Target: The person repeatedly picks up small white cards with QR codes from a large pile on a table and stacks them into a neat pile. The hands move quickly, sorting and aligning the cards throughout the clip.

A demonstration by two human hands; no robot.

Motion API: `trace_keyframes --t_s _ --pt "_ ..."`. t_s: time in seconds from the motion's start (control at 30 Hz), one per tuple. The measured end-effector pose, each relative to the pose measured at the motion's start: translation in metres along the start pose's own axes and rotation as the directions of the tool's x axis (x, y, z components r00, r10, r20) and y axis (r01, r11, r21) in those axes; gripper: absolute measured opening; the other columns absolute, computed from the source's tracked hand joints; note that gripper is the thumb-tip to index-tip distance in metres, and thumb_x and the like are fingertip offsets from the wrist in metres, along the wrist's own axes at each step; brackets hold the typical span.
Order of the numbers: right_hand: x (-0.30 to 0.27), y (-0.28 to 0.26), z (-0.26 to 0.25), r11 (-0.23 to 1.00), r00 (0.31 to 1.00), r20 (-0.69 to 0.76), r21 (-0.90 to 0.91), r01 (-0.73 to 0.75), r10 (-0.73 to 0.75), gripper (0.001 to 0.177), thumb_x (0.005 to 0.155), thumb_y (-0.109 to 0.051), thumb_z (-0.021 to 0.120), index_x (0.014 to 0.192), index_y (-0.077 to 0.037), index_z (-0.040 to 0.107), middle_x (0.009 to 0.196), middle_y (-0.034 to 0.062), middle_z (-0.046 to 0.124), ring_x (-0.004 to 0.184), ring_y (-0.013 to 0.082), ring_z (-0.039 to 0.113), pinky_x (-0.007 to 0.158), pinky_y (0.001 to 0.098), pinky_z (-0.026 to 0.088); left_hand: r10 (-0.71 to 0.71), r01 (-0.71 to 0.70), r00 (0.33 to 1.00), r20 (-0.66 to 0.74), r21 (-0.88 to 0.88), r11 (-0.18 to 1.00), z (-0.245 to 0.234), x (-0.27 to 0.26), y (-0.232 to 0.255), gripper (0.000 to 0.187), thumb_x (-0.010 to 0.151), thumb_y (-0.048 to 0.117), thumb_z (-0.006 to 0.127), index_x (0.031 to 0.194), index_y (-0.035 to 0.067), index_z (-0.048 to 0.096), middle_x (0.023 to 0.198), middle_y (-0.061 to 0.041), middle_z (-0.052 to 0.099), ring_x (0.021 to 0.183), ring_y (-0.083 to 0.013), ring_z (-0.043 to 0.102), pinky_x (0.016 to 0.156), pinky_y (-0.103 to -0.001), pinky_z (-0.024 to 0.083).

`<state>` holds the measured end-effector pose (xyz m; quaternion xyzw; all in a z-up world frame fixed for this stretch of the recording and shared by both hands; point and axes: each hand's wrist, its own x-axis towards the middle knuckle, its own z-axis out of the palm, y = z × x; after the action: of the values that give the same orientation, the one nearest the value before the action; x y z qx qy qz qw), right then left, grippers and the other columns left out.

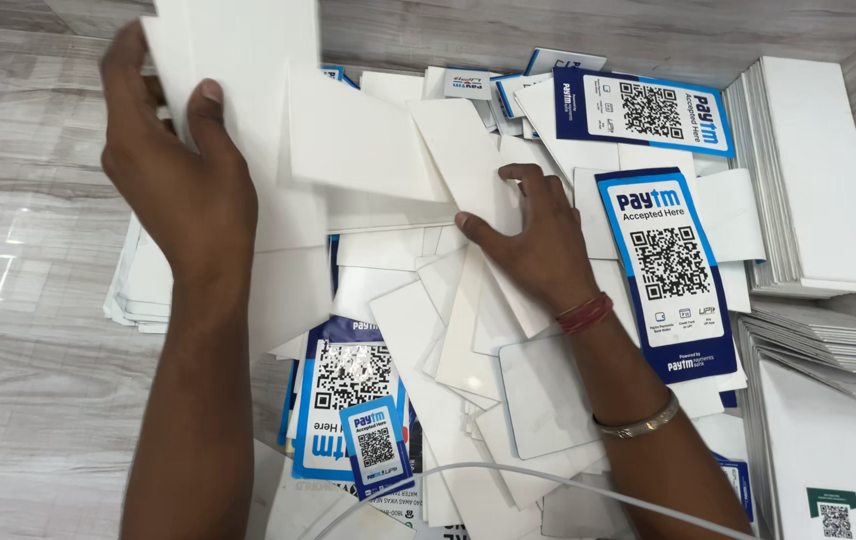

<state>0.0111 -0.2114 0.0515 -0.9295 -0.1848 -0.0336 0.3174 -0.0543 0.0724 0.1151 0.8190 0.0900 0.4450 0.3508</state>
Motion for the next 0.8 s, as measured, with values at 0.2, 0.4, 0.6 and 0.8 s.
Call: trace_keyframes --t_s 0.2,0.4,0.6,0.8 --pt "-0.001 -0.004 -0.003 0.867 0.969 0.203 0.446 -0.22 0.141 0.076 0.087 -0.057 0.071 0.141 -0.007 0.053 0.106 0.0139 0.065 0.09 0.0188 0.066 0.075 0.0326 0.058 -0.124 0.145 0.986 0.113 -0.201 0.969 0.01 0.005 -0.012 0.02 0.107 0.001 0.064 0.127 -0.001 0.061 0.113 -0.012 0.074 0.106 -0.0194 0.073 0.088 -0.034 0.06" --pt "-0.005 -0.008 0.01 0.972 0.987 0.133 0.202 -0.122 0.096 0.071 0.082 -0.04 0.084 0.136 -0.008 0.051 0.105 0.0139 0.067 0.087 0.019 0.067 0.075 0.035 0.056 -0.318 0.399 0.889 0.33 -0.216 0.891 0.02 -0.001 -0.018 0.032 0.106 0.016 0.062 0.132 -0.001 0.06 0.109 -0.011 0.075 0.097 -0.0142 0.071 0.084 -0.03 0.057" --pt "-0.005 -0.006 0.014 0.972 0.985 0.112 0.178 -0.151 0.132 0.059 0.083 -0.025 0.082 0.134 -0.013 0.054 0.098 0.0118 0.07 0.076 0.0192 0.066 0.069 0.0352 0.056 -0.412 0.457 0.597 0.689 0.13 0.88 0.055 -0.023 -0.013 0.062 0.091 0.038 0.075 0.138 0.003 0.057 0.115 -0.021 0.07 0.1 -0.0292 0.069 0.084 -0.04 0.054" --pt "-0.004 -0.008 0.01 0.947 0.979 0.105 0.252 -0.199 0.178 0.049 0.086 -0.022 0.078 0.13 -0.012 0.059 0.099 0.01 0.073 0.068 0.013 0.064 0.065 0.0305 0.056 -0.377 0.212 0.481 0.791 0.313 0.926 0.081 -0.058 0.002 0.09 0.079 0.043 0.085 0.143 -0.001 0.04 0.119 -0.025 0.067 0.11 -0.036 0.069 0.093 -0.044 0.055"
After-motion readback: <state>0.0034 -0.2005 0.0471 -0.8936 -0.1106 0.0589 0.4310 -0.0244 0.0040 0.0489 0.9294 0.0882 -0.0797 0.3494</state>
